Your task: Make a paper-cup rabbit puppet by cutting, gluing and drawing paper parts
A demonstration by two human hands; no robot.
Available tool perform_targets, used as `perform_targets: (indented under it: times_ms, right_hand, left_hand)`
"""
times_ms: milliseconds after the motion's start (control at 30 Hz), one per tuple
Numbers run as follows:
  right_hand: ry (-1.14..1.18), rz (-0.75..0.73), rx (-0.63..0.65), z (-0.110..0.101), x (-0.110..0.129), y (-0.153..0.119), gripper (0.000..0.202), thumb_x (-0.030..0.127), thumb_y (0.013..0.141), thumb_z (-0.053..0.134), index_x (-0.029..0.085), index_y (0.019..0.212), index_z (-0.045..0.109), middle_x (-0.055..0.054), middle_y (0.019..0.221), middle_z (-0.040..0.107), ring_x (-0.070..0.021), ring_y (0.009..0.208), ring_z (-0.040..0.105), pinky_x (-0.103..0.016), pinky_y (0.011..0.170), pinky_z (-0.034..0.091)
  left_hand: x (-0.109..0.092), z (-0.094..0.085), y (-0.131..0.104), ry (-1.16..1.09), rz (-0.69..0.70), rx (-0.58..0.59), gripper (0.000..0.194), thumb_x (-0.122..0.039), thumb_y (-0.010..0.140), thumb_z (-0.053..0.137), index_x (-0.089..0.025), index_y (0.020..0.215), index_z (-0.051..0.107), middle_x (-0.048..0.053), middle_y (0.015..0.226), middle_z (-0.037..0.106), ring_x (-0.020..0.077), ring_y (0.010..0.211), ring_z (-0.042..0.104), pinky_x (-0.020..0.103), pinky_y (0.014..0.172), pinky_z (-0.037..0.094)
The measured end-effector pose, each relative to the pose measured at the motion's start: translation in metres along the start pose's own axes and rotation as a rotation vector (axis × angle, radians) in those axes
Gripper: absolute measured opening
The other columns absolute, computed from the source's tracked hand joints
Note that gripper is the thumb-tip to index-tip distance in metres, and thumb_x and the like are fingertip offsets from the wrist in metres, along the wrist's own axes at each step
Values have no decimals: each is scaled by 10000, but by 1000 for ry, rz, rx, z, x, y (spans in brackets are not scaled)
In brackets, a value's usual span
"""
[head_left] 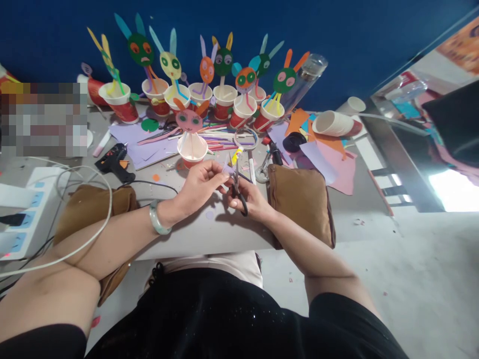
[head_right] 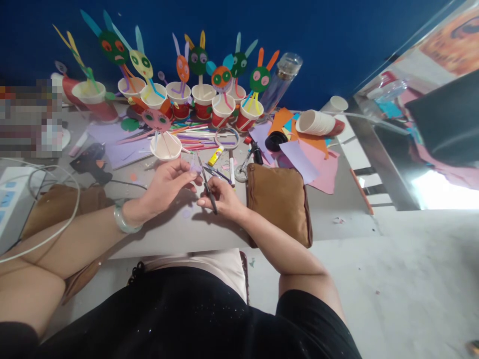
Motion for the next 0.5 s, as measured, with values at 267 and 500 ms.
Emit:
perform_targets:
  times_ms: [267, 500]
  right_hand:
    - [-46, 5, -28, -3, 0, 0, 705, 810, 601, 817, 216, 802, 496, 11, 709, 608, -135, 644, 524, -277, 593, 424]
    - [-33, 10, -34, -4, -3, 0, 716, 819, 584, 819, 212, 785, 496, 26, 685, 570, -124, 636, 487, -266, 585, 398]
  left_hand:
    - [2, 0, -1, 3, -15, -2, 238, -289, 793, 784, -176, 775, 575, 0, 731, 698, 102, 639, 662, 214, 580, 578]
    - [1, 1, -1, 10, -22, 0, 212, -276, 786, 772, -181, 771, 583, -4, 723, 714, 103, 624, 672, 217, 578, 573]
Point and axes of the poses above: each hand's wrist, its own y-axis towards the middle knuckle, its own z-axis out of the palm, x = y × z, the point moved 8 cm from there along y, towards the middle knuckle
